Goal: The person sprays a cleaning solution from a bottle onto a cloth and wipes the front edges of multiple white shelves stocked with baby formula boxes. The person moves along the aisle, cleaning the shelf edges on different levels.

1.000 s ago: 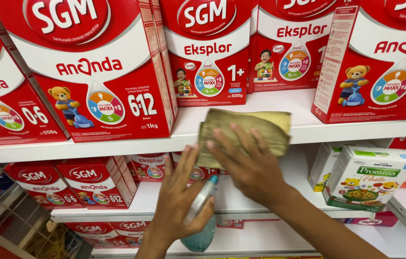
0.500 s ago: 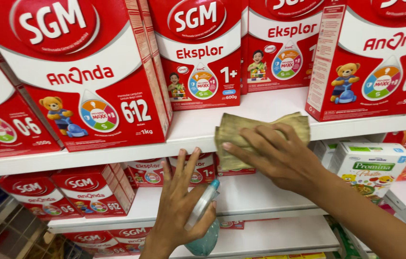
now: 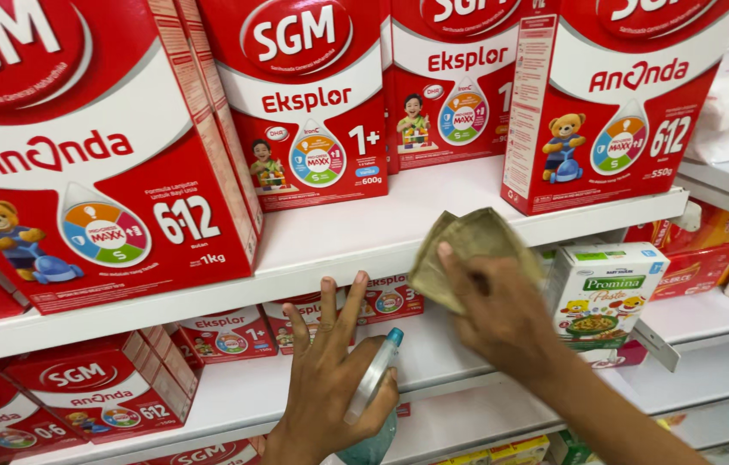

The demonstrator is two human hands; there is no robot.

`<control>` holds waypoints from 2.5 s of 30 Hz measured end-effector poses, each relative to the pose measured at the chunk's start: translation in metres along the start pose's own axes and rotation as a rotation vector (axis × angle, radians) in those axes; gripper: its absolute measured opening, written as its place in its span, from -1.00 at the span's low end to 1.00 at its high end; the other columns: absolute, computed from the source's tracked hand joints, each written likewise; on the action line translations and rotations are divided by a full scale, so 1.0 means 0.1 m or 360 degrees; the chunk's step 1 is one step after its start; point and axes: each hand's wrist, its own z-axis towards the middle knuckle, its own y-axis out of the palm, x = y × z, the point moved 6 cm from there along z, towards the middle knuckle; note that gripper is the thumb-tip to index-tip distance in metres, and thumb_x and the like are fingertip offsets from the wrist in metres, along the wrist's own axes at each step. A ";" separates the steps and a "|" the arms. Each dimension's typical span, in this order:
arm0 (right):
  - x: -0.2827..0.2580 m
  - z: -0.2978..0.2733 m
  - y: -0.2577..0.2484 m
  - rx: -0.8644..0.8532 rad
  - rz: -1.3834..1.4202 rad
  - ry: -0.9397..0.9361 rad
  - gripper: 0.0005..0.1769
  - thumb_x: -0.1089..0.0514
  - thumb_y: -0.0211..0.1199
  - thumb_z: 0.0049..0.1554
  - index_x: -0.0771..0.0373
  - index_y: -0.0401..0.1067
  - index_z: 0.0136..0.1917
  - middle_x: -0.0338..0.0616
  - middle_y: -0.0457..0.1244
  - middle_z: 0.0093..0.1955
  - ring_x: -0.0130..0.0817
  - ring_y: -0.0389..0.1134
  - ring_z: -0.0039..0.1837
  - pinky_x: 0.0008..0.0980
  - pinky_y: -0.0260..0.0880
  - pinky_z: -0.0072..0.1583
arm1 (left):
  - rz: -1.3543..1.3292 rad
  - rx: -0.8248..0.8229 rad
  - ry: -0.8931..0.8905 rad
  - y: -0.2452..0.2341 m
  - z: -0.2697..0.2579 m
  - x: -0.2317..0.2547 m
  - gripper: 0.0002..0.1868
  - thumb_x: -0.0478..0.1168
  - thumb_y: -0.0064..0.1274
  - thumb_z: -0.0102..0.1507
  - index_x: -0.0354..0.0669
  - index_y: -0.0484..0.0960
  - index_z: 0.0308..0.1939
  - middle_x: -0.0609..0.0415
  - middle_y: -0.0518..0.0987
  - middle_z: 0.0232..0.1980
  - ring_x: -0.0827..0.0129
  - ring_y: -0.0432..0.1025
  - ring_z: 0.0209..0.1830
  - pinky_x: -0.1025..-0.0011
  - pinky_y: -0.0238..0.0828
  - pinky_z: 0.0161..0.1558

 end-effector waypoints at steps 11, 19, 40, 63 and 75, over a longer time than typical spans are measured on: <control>0.06 0.00 -0.12 -0.0120 -0.0118 -0.0029 -0.20 0.30 0.28 0.05 0.18 0.21 0.56 -0.13 0.12 -0.16 -0.29 0.23 -0.16 -0.30 0.30 -0.16 | -0.0032 0.0016 0.0080 0.21 0.22 0.24 -0.69 -0.12 0.14 0.05 -0.15 0.71 -0.17 -0.34 0.10 0.60 -0.26 -0.16 0.65 -0.37 -0.75 0.45; 0.99 -0.33 -0.64 -0.0408 -0.0438 0.0158 -0.22 0.31 0.29 0.05 0.14 0.23 0.53 -0.14 0.15 -0.20 -0.29 0.25 -0.23 -0.25 0.33 -0.27 | -0.0085 0.0013 0.0176 0.65 0.58 0.53 -0.71 -0.11 0.13 0.06 -0.15 0.72 -0.22 -0.33 0.11 0.59 -0.24 -0.17 0.64 -0.42 -0.76 0.41; 1.47 -0.80 -0.83 0.0034 -0.0398 0.0613 -0.05 0.35 0.35 -0.07 -0.01 0.16 0.55 0.01 0.17 -0.03 -0.12 0.31 -0.07 -0.18 0.41 -0.12 | -0.0114 -0.0006 0.0052 1.28 0.87 0.79 -0.71 -0.12 0.11 0.08 -0.23 0.67 -0.22 -0.42 0.08 0.57 -0.27 -0.14 0.62 -0.42 -0.68 0.40; 1.03 -0.60 -0.51 0.0204 -0.0026 0.0767 -0.17 0.34 0.33 0.02 0.39 0.16 0.53 0.11 0.21 0.02 -0.09 0.36 -0.06 -0.22 0.41 -0.11 | -0.0040 0.0054 -0.0070 1.19 0.83 0.79 -0.65 -0.12 0.13 0.08 -0.20 0.70 -0.13 -0.28 0.18 0.59 -0.11 -0.02 0.64 -0.35 -0.50 0.48; 0.71 -0.46 -0.35 0.0384 0.0240 0.0655 -0.17 0.37 0.40 -0.05 0.29 0.30 0.49 -0.10 0.16 -0.10 -0.22 0.25 -0.11 -0.23 0.33 -0.09 | 0.0325 0.0172 -0.0275 0.77 0.48 0.54 -0.59 -0.13 0.16 0.00 -0.24 0.69 -0.12 -0.26 0.14 0.57 -0.19 -0.10 0.62 -0.49 -0.56 0.39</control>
